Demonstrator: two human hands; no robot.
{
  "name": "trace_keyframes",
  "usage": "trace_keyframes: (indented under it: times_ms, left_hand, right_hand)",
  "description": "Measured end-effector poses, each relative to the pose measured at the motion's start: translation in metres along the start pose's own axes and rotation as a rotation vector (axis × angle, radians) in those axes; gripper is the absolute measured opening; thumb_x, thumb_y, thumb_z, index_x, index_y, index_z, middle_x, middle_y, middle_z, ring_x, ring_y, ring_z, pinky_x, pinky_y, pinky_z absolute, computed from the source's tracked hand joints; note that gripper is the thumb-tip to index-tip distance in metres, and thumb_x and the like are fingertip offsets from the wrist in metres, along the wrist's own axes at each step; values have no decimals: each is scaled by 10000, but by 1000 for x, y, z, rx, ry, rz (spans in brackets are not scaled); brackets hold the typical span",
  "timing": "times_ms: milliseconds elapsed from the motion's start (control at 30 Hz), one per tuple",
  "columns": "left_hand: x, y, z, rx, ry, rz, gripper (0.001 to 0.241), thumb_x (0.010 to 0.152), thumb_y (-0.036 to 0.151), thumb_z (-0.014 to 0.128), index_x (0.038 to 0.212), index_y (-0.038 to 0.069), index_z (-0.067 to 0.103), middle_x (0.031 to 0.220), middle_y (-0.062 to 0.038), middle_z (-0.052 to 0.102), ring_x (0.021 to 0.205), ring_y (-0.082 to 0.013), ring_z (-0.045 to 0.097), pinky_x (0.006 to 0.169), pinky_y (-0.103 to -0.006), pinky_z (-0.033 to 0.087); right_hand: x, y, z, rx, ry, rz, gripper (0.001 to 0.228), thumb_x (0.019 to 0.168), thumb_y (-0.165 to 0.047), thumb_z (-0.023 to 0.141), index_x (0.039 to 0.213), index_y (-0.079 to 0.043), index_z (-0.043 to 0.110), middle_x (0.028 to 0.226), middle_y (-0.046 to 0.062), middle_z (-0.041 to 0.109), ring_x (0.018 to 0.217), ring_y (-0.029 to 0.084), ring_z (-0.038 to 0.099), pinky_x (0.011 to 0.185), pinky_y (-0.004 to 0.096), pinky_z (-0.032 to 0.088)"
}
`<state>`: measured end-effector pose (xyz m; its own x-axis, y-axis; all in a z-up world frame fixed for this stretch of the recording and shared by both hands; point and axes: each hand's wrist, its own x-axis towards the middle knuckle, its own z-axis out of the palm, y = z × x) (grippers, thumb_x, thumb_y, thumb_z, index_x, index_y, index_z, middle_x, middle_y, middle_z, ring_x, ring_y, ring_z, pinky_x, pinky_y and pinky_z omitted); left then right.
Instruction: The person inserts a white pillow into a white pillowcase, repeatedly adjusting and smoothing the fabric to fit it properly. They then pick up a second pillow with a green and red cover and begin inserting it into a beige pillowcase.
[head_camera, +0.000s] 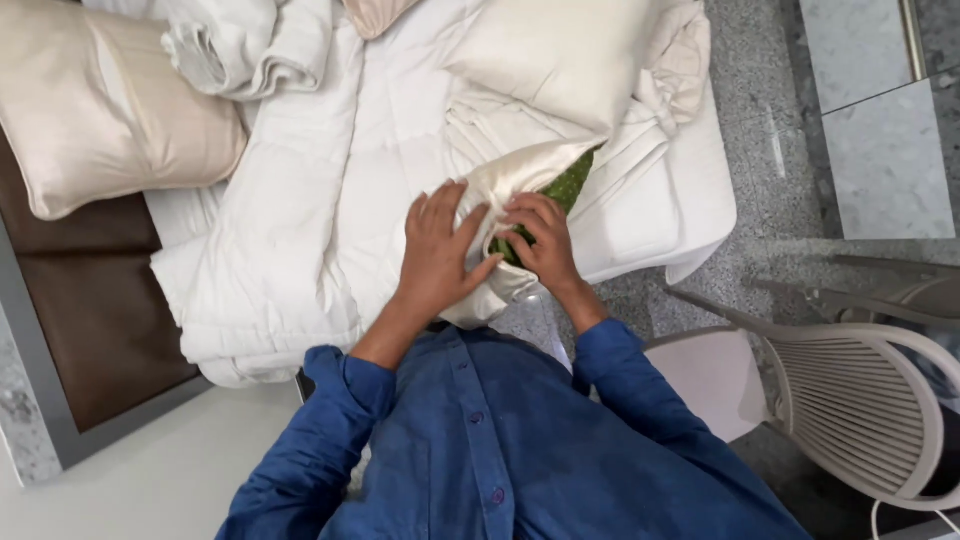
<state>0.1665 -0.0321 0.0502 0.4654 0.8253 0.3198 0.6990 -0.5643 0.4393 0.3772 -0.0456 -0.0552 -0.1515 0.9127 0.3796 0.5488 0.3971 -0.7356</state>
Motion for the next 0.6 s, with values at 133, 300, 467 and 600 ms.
trace_keyframes:
  times_ms: [133, 300, 467, 600]
  left_hand:
    - [-4, -18, 15, -8, 22, -66, 611, 763, 343, 879, 1217, 29, 616, 1334, -238, 506, 1248, -410, 477, 1029, -562, 351]
    - [-6, -25, 25, -19, -1, -110, 394, 792, 223, 852, 1072, 76, 618, 1141, -129, 563, 1094, -328, 521, 942, -460, 396]
    - [-10, -23, 31, -43, -49, -88, 299, 745, 159, 831, 920, 96, 596, 1003, -103, 553, 1008, -313, 528, 892, -440, 389]
    - [-7, -28, 37, -79, -83, -52, 238, 742, 138, 809, 815, 115, 583, 912, -80, 544, 954, -295, 530, 861, -432, 384]
  right_hand:
    - [10, 8, 2, 56, 61, 51, 219, 863, -102, 854, 1018, -55, 707, 1143, 92, 648, 1151, 295, 600, 1006, 408, 481]
    - [15, 17, -13, 61, -7, 17, 226, 854, -72, 848, 1023, -35, 704, 1087, 105, 663, 1081, 302, 615, 937, 397, 510]
    - [9, 25, -23, 24, 9, 11, 226, 847, -76, 844, 1022, -27, 709, 1076, 109, 677, 1060, 303, 625, 919, 394, 520]
    - [6, 36, -30, -38, 24, 47, 217, 848, -99, 848, 1010, -38, 718, 1066, 104, 697, 1063, 297, 641, 910, 394, 531]
